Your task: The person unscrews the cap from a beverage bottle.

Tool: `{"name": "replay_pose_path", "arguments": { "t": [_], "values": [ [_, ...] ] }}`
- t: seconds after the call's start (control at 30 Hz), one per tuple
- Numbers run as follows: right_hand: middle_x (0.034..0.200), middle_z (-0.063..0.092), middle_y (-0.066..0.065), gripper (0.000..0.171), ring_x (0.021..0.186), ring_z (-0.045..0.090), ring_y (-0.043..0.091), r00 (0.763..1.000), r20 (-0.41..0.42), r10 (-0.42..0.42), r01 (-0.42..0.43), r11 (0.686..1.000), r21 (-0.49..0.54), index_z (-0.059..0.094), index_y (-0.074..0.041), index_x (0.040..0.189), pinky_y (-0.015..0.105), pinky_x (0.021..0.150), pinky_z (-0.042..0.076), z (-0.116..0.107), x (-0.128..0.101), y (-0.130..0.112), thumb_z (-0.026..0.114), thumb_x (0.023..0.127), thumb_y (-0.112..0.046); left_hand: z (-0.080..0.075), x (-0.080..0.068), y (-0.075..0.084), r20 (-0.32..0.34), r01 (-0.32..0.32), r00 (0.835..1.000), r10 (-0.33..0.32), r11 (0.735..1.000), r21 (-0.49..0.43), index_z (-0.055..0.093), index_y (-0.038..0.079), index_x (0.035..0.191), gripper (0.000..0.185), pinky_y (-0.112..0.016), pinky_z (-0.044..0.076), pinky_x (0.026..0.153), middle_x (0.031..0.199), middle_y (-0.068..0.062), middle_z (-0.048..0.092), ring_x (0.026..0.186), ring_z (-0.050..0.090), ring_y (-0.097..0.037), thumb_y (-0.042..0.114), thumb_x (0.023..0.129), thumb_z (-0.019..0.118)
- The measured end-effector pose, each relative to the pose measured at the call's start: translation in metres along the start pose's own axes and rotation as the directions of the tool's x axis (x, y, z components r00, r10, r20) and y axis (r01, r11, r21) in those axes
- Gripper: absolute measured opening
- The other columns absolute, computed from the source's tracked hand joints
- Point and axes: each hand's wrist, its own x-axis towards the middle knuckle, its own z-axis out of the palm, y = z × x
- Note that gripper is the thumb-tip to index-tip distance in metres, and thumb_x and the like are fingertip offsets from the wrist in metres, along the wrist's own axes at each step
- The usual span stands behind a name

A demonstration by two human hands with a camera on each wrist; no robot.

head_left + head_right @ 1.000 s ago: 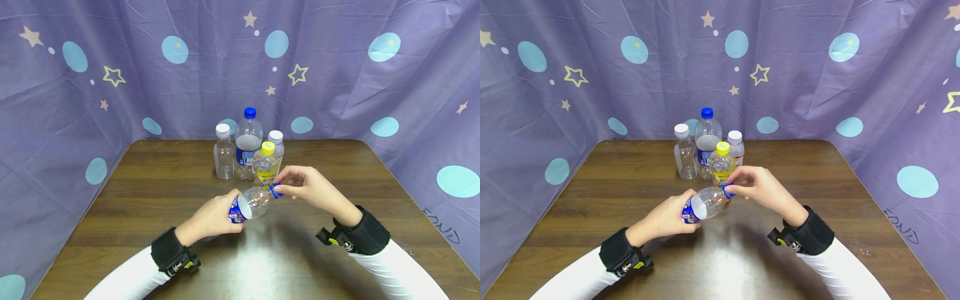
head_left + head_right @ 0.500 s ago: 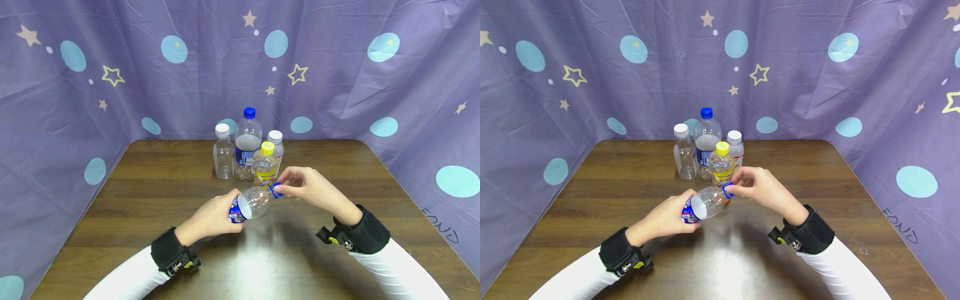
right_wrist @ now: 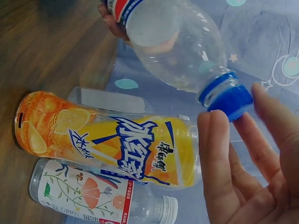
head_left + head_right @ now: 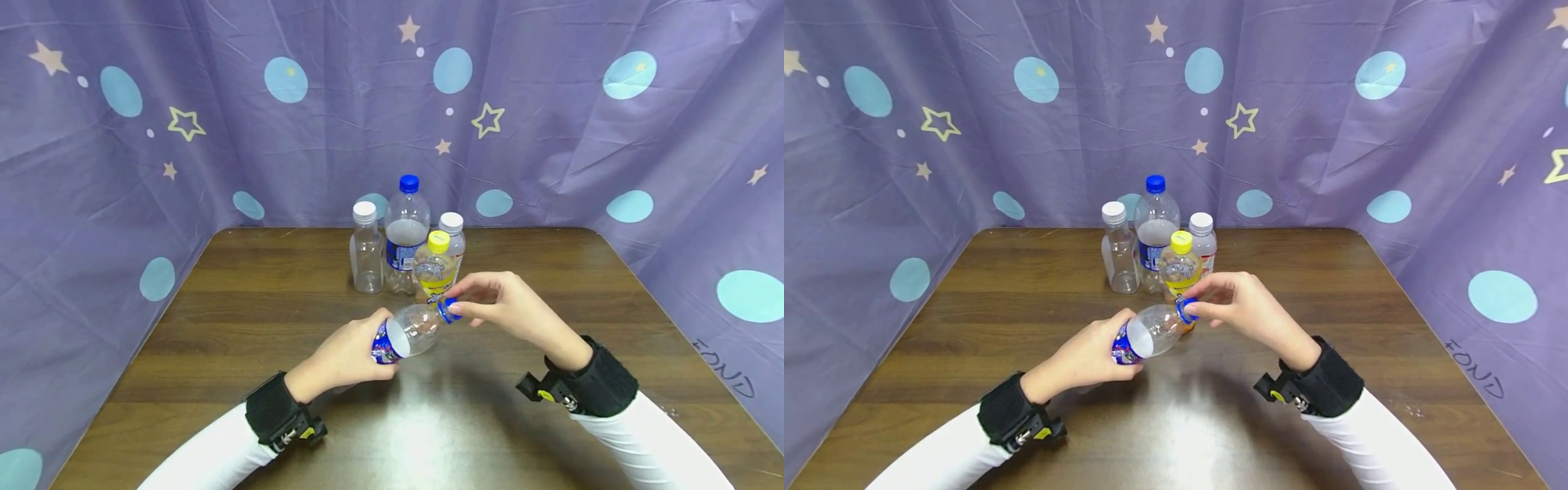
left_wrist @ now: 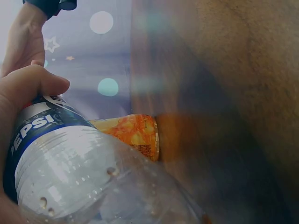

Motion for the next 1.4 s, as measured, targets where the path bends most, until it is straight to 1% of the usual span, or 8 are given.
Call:
{"name": "replay_pose_path", "arguments": {
  "t": [0.23,0.43,0.6,0.83,0.93,1.1,1.27,1.4],
  "values": [
    [0.093,0.071,0.008,0.033,0.072,0.068,0.018,0.999,-0.023,0.037,-0.038,0.998,-0.053,0.065,-0.006,0.108,0.036,0.058,0.057,-0.0002,0.0017,-0.0004,0.076,0.083,-0.024,-0.0015,-0.0002,0.0025,0.008,-0.006,1.000,0.006,1.000,-0.010,0.051,0.017,0.113,0.060,-0.022,0.050,0.064,0.087,0.008,0.063,0.074,0.061,-0.007,0.032,0.065,0.083],
    [0.082,0.071,0.006,0.024,0.064,0.067,0.016,0.996,0.004,0.088,-0.088,0.995,-0.046,0.066,-0.007,0.095,0.034,0.057,0.057,-0.0007,0.0012,-0.0003,0.075,0.084,-0.026,-0.0005,-0.0002,0.0020,0.004,-0.007,1.000,0.007,1.000,-0.011,0.050,0.018,0.114,0.060,-0.022,0.050,0.064,0.087,0.009,0.063,0.074,0.061,-0.006,0.033,0.065,0.083],
    [0.086,0.073,0.007,0.024,0.071,0.069,0.017,0.999,0.008,0.052,-0.052,0.998,-0.028,0.069,-0.008,0.099,0.036,0.060,0.058,-0.0016,-0.0007,-0.0009,0.078,0.080,-0.019,0.0003,-0.0006,0.0019,0.002,-0.012,1.000,0.012,1.000,-0.002,0.051,0.018,0.113,0.059,-0.022,0.050,0.064,0.087,0.009,0.063,0.074,0.061,-0.007,0.033,0.065,0.082],
    [0.092,0.075,0.001,0.030,0.085,0.070,0.009,1.000,0.003,-0.016,0.016,0.994,-0.110,0.072,-0.012,0.104,0.025,0.074,0.054,-0.0041,-0.0027,-0.0034,0.081,0.076,-0.016,0.0008,-0.0007,0.0007,0.012,-0.004,1.000,0.004,1.000,-0.001,0.050,0.018,0.113,0.059,-0.023,0.050,0.064,0.087,0.009,0.064,0.074,0.061,-0.007,0.033,0.066,0.083],
    [0.091,0.075,0.001,0.028,0.083,0.071,0.009,1.000,-0.011,-0.011,0.010,0.997,-0.083,0.073,-0.012,0.103,0.026,0.073,0.055,-0.0028,-0.0029,-0.0036,0.081,0.077,-0.018,0.0006,-0.0006,0.0007,0.015,-0.002,1.000,0.002,1.000,-0.005,0.050,0.018,0.113,0.059,-0.023,0.050,0.064,0.088,0.008,0.064,0.074,0.061,-0.007,0.032,0.066,0.083],
    [0.092,0.074,0.010,0.022,0.078,0.071,0.013,1.000,-0.010,0.007,-0.007,0.999,0.039,0.072,-0.005,0.100,0.032,0.069,0.058,-0.0008,-0.0016,-0.0035,0.077,0.081,-0.015,-0.0007,-0.0001,0.0023,0.016,-0.003,1.000,0.003,1.000,-0.007,0.050,0.018,0.115,0.060,-0.023,0.051,0.065,0.089,0.008,0.064,0.075,0.062,-0.008,0.032,0.066,0.083],
    [0.095,0.072,0.012,0.032,0.079,0.070,0.016,0.999,0.011,0.049,-0.050,0.999,0.021,0.066,-0.003,0.108,0.032,0.067,0.059,-0.0028,0.0009,-0.0032,0.078,0.081,-0.016,-0.0012,0.0002,0.0028,0.008,-0.009,1.000,0.009,1.000,0.008,0.051,0.018,0.114,0.060,-0.023,0.050,0.065,0.089,0.008,0.064,0.075,0.062,-0.008,0.033,0.065,0.083],
    [0.088,0.071,0.009,0.028,0.076,0.070,0.020,0.995,0.028,0.098,-0.098,0.995,-0.007,0.067,-0.004,0.103,0.032,0.066,0.059,-0.0046,0.0019,-0.0024,0.078,0.081,-0.020,-0.0011,0.0004,0.0025,0.004,-0.016,1.000,0.016,1.000,0.018,0.051,0.018,0.114,0.061,-0.023,0.050,0.065,0.088,0.008,0.064,0.075,0.062,-0.007,0.034,0.065,0.083]
  ]
}}
